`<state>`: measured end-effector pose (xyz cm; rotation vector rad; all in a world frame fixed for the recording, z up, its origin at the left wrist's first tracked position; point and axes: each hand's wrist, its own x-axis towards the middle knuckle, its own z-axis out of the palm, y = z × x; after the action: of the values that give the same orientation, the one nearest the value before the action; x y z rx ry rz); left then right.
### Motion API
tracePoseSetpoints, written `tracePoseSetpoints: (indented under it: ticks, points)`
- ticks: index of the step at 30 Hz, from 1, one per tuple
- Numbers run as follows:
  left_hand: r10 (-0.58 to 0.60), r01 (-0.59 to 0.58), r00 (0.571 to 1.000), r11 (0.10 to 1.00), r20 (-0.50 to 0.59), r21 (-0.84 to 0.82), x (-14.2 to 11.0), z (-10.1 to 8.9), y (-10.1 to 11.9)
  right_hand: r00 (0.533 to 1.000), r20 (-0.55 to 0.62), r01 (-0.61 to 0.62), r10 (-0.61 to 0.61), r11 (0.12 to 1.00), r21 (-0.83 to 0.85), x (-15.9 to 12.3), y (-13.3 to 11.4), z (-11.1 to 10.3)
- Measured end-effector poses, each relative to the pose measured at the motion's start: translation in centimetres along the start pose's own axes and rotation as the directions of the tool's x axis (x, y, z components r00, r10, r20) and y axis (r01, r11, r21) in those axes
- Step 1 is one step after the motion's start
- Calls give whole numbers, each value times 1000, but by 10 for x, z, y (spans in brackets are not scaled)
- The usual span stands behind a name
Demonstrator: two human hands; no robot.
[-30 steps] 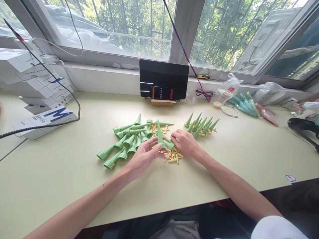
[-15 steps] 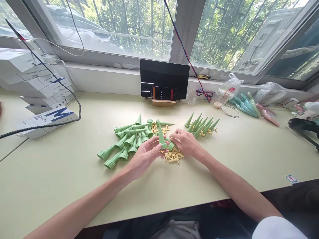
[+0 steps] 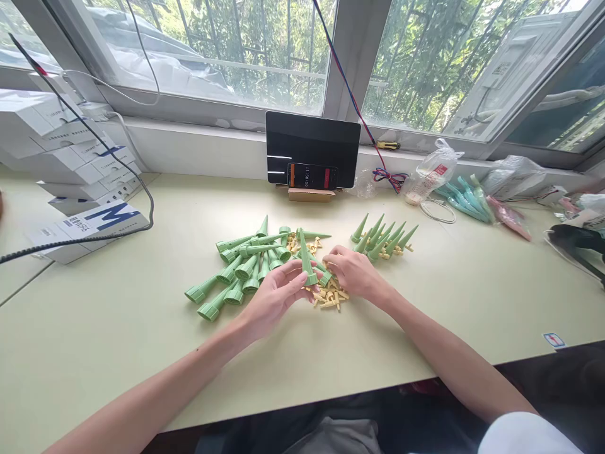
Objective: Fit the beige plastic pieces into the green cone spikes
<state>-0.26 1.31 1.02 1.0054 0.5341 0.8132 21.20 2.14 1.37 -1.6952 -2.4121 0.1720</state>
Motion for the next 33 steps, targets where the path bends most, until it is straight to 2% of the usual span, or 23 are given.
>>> tracePoseSetpoints:
  ticks: [9,19,33]
  points:
    - [2,-2,1000,1000,-5,0,1,1,0,998,-57,26,-25,1000,17,2,2,5]
    - [8,-8,1000,1000,-1,6,1,-1,-1,998,-54,40,-40,999,5,4,2,6]
    - [8,-8,1000,1000,2,-3,2,-3,-2,999,-32,19,-22,995,-96,7,-2,7]
